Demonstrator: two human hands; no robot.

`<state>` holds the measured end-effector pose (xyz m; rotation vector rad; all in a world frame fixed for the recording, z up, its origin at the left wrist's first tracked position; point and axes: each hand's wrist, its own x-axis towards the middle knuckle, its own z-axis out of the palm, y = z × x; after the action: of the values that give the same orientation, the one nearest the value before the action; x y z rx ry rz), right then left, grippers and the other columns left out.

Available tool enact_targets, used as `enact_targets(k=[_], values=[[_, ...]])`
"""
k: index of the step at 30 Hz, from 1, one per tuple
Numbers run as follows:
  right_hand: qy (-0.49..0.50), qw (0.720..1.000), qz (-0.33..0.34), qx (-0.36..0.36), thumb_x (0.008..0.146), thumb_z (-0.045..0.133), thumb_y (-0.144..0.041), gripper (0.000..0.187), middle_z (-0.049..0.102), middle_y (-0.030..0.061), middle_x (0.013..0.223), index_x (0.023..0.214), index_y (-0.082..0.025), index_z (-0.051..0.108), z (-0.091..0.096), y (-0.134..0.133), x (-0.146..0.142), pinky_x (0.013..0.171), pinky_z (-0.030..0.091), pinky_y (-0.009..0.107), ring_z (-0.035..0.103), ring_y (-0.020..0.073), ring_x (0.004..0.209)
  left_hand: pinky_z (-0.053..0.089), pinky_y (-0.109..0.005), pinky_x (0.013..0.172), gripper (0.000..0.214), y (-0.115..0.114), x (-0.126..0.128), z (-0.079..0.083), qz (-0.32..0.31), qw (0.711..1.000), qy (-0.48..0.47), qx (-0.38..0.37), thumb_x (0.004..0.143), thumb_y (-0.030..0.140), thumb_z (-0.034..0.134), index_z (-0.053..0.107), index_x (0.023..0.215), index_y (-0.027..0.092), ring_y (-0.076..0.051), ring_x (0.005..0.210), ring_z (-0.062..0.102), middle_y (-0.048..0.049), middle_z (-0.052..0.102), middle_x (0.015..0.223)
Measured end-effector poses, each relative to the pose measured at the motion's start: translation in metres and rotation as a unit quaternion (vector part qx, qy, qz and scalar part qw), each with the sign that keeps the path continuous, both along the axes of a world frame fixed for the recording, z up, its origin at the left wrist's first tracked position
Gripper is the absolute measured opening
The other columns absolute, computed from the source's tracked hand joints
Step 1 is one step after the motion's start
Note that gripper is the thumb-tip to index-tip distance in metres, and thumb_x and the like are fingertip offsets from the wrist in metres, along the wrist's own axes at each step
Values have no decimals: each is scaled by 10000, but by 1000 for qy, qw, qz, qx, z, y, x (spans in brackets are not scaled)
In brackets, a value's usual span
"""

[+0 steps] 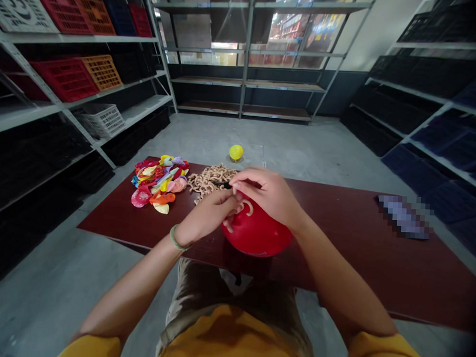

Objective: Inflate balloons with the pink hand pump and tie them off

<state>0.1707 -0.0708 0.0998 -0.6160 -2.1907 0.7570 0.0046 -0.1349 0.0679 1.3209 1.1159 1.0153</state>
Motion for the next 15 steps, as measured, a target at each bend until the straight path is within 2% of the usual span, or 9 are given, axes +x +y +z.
enact_targets(k=[3,6,8,11,15], values=[[-4,996,-88,34,989,490,-234,217,722,21,1081,1090,-246,682,-1,-10,8,877,484,323,650,178,990,434,-212,484,323,0,3,-4,55,996,-68,-11,913,422,577,545,722,162,-71,479,431,39,463,624],[-96,981,-126,109,982,503,-252,218,700,58,1083,1096,-214,684,-6,-20,16,919,452,385,589,233,1029,440,-221,497,336,-1,4,-7,71,991,-111,-17,908,425,588,530,703,166,-76,478,418,54,405,588],[-146,969,-134,147,973,514,-253,204,687,66,1065,1056,-206,695,-11,-24,17,920,430,411,554,253,1014,436,-220,497,334,-1,5,-8,70,990,-120,-13,908,434,593,535,718,165,-76,482,420,53,417,595],[-169,959,-140,177,967,517,-239,171,688,39,1020,944,-217,685,-16,-24,16,903,399,409,539,245,969,414,-202,482,325,-3,5,-8,62,991,-118,-8,905,434,607,553,741,159,-71,490,428,46,444,607],[-188,929,-198,251,921,538,-210,115,662,48,923,851,-204,629,-17,-26,10,822,366,401,513,251,911,390,-186,432,302,-6,3,-9,59,987,-143,-35,887,424,635,565,759,160,-61,446,386,65,407,570]])
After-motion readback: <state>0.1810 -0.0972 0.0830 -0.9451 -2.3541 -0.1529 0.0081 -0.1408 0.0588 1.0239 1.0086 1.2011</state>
